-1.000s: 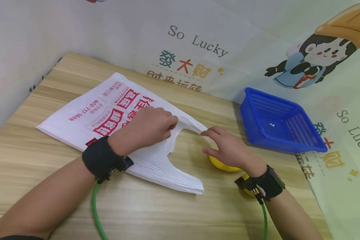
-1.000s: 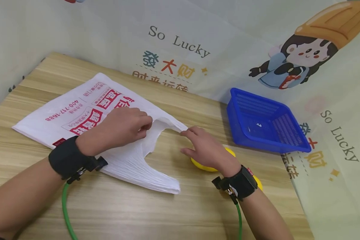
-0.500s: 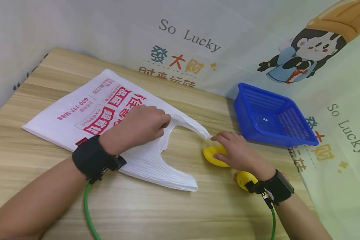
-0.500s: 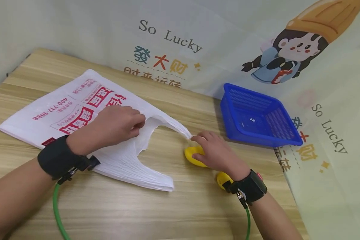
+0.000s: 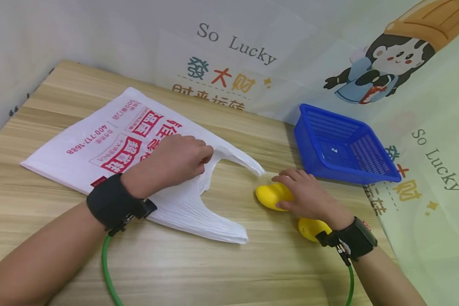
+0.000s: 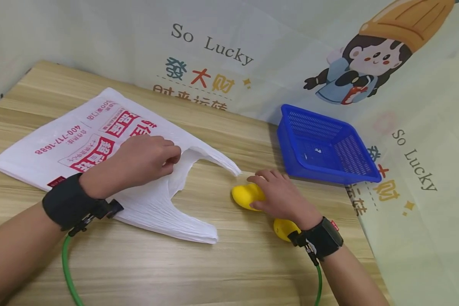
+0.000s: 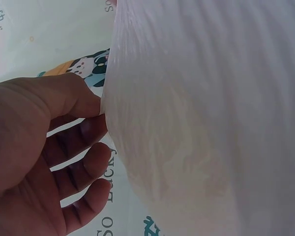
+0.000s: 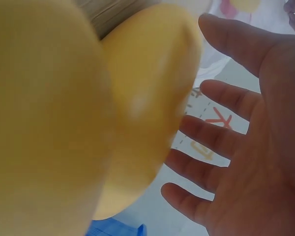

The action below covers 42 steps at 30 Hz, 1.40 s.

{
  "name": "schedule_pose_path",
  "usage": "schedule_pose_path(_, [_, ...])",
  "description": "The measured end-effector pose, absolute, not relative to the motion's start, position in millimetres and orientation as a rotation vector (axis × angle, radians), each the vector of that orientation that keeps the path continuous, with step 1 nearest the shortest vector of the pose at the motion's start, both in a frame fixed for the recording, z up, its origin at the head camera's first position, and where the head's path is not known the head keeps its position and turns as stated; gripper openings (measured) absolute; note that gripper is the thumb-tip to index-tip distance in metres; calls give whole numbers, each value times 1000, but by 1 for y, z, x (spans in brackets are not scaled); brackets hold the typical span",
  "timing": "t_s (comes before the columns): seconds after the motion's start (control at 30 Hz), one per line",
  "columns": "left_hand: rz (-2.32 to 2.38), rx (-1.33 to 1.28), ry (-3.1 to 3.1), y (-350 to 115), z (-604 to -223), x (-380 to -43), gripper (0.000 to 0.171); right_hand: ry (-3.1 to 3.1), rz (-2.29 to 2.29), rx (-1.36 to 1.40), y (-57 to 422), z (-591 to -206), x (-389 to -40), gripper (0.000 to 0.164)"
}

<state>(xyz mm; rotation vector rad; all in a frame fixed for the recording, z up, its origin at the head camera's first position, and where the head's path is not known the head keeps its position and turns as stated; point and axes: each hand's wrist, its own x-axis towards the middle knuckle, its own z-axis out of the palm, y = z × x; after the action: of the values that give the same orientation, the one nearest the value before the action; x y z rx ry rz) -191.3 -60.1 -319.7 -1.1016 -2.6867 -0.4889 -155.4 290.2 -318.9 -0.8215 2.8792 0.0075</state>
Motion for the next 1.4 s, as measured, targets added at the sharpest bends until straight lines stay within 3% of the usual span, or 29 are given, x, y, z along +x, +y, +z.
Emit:
schedule_pose_path(0.6, [-473, -1104, -2659, -60, -322, -192, 16, 2806, 51, -833, 295, -326, -161, 75])
schedule_pose_path(1.4, [-458, -1107, -2679, -60, -320, -191, 13, 2803, 139, -858, 293, -332, -164, 72])
